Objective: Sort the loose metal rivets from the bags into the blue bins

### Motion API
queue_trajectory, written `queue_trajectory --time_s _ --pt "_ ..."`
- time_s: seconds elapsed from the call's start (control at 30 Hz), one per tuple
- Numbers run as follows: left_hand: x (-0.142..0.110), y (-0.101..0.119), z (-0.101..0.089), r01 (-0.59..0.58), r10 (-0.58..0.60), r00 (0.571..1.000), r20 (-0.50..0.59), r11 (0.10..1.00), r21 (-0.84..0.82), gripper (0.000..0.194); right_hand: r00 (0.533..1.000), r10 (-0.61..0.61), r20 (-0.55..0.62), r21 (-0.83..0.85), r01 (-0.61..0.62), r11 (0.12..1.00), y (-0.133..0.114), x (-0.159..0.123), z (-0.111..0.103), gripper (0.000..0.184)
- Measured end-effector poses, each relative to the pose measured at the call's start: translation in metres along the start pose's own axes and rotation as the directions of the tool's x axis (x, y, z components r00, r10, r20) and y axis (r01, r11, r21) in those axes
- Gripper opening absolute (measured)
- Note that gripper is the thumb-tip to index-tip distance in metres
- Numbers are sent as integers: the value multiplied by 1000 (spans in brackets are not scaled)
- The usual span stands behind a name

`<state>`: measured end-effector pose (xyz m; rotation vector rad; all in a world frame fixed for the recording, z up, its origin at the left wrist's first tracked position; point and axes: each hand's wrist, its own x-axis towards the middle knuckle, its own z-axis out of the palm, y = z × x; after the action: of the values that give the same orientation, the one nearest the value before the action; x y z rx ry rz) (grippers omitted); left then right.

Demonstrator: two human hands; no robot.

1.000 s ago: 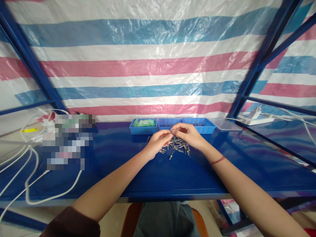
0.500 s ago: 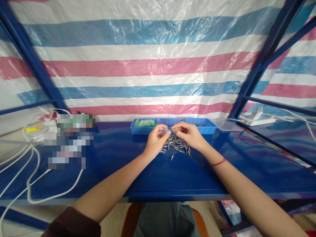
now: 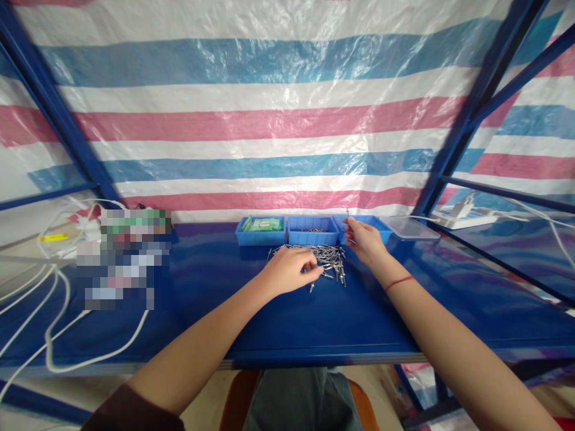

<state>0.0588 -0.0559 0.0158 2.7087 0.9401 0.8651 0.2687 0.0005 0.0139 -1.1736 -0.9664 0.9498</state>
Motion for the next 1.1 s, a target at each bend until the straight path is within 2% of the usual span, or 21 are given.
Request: queue_trajectory --time_s 0.07,0.13,0.27,0.33,0.4,0.47,0.53,0.57,0.67,0.87,0.97,1.1 --pt "-2 3 0 -16 8 997 81 996 89 27 996 85 -17 22 -85 996 0 5 -6 24" --pt "-4 6 0 -5 -18 989 148 988 154 28 994 107 29 15 -108 994 -1 6 -7 25" --pt "-5 8 3 -2 -48 973 226 976 217 20 990 31 137 -62 -23 998 -4 -5 2 23" --pt "-4 7 4 23 -65 981 182 974 225 20 976 -55 209 -166 91 982 -9 -13 8 20" --pt "-1 4 5 104 -115 992 60 981 165 22 923 -141 359 -254 241 937 -15 -23 13 18" --pt "2 -1 5 206 -205 976 -73 978 11 23 837 -165 522 -263 342 902 -20 -32 17 16" --pt "4 -6 6 284 -310 940 -140 942 -180 23 764 -161 624 -220 370 903 -24 -41 21 17" --pt "5 -8 6 305 -351 925 -144 914 -267 24 744 -166 648 -195 373 907 -26 -45 23 18" --pt "7 -10 8 326 -410 908 -85 819 -473 28 725 -202 658 -135 378 916 -26 -51 28 21" --pt "8 -3 9 347 -462 886 44 596 -724 32 750 -253 612 -70 369 927 -21 -48 28 21" --pt "8 -1 9 336 -454 889 63 551 -764 25 770 -288 569 -81 401 912 -20 -46 27 21" --pt "8 -3 10 300 -437 899 37 551 -779 20 762 -338 553 -100 463 881 -21 -46 28 24"
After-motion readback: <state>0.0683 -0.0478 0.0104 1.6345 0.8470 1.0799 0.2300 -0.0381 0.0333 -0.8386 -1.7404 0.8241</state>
